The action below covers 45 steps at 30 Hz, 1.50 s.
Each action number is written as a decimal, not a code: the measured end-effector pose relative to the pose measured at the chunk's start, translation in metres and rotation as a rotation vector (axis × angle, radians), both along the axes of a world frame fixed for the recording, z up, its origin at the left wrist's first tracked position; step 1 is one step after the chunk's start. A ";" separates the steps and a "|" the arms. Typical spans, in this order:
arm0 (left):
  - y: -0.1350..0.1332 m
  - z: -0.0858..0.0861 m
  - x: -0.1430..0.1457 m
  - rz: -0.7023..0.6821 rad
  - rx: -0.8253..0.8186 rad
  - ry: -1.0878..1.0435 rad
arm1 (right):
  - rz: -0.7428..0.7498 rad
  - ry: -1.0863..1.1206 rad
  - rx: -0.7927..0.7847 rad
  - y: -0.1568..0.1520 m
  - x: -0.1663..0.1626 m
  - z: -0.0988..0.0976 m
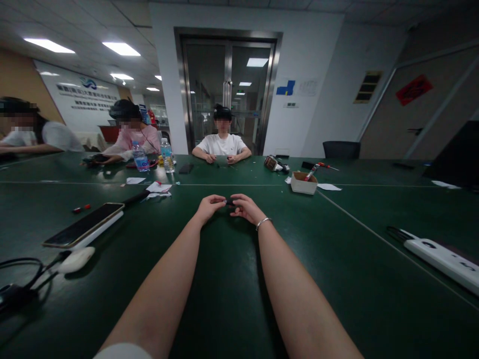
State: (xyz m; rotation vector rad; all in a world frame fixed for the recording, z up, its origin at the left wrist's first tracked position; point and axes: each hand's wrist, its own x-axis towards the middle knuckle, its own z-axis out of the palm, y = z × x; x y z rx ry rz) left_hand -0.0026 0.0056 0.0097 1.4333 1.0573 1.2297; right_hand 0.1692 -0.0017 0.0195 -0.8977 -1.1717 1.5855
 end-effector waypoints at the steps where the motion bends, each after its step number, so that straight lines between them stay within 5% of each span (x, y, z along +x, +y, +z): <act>1: 0.000 0.000 0.000 0.000 -0.003 0.002 | -0.004 -0.014 -0.003 0.000 0.000 0.001; 45: 0.001 -0.003 0.001 0.014 -0.048 -0.114 | -0.065 -0.013 -0.003 0.000 0.000 0.001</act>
